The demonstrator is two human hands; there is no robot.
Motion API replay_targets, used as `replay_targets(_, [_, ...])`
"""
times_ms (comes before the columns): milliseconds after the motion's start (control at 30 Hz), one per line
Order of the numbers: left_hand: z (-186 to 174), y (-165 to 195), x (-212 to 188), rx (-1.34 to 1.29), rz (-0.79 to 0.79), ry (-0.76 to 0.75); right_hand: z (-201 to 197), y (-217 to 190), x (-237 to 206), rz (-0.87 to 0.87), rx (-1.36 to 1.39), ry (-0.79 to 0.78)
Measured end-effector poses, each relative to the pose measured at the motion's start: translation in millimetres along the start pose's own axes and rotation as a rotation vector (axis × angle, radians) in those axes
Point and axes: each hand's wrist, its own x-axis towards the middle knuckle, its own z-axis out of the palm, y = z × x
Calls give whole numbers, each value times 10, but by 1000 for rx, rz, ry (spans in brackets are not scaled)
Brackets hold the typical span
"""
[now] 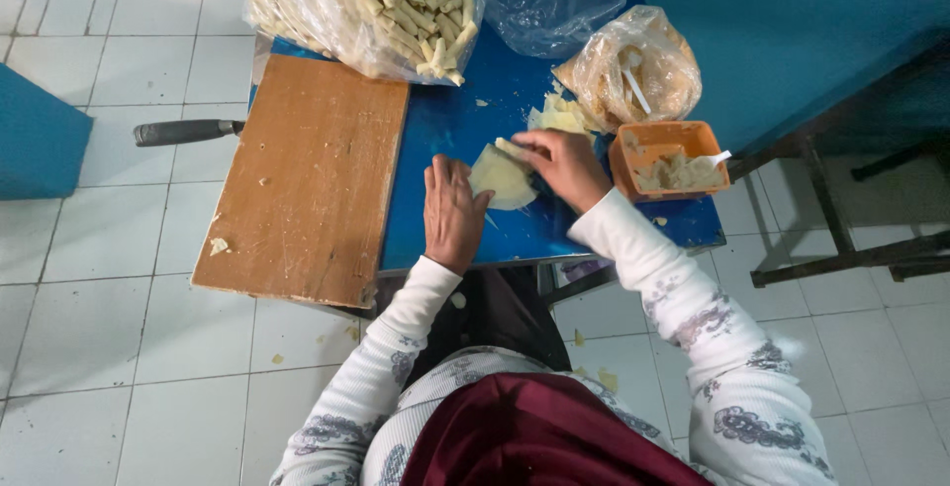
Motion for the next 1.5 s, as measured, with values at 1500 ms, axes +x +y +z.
replay_targets(1500, [-47, 119, -72, -76, 12, -21, -992, 863, 323, 147, -811, 299])
